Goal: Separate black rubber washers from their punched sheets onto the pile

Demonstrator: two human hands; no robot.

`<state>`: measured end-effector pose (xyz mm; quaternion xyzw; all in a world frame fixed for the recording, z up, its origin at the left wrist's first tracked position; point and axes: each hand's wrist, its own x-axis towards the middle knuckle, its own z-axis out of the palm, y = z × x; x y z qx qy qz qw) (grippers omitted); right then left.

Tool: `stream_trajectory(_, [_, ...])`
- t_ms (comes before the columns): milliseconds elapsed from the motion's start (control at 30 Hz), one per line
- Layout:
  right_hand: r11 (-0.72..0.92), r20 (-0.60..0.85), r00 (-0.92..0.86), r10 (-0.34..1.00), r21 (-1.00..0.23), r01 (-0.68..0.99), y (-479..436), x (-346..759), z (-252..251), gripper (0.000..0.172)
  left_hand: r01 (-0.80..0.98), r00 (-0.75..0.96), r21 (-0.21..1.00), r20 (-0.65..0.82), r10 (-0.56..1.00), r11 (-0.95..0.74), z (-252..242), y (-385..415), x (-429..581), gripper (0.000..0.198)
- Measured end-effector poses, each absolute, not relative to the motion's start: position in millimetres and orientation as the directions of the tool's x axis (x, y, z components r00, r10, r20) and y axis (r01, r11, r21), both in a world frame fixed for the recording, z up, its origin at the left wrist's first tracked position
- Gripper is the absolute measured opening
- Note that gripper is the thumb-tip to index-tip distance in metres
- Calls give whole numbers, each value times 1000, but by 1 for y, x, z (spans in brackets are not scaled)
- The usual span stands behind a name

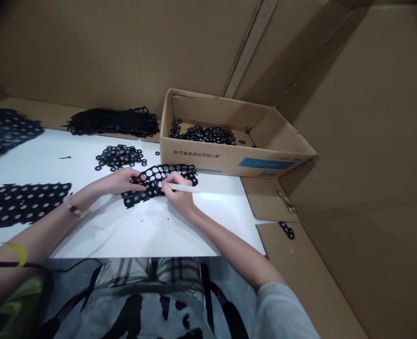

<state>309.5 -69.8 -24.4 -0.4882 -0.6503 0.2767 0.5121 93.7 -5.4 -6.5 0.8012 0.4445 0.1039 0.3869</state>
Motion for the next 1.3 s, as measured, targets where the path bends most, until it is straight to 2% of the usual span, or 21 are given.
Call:
stream_trajectory(100, [381,412,28,911,-866,324,-70,307,-25,14,619,572,739,-193,797,-266,-10,-4,95,33])
stream_trajectory(233, [375,370,-95,924,-835,402,-69,304,-26,14,548,581,811,-195,791,-203,-15,-3,97,35])
stream_trajectory(367, [355,350,-95,932,-830,430,-67,304,-27,15,511,585,843,-196,787,-170,-17,-3,96,38])
stream_trajectory(800, [360,340,-125,932,-830,426,-68,305,-26,15,566,611,798,-237,755,-207,-15,-3,93,38])
stream_trajectory(1033, [339,325,-107,939,-835,434,-69,300,-28,15,504,552,861,-257,793,-72,-16,-8,99,36])
stream_trajectory(1300, [359,343,-125,931,-798,484,-71,297,-29,15,423,559,903,-326,762,75,-15,-5,96,37])
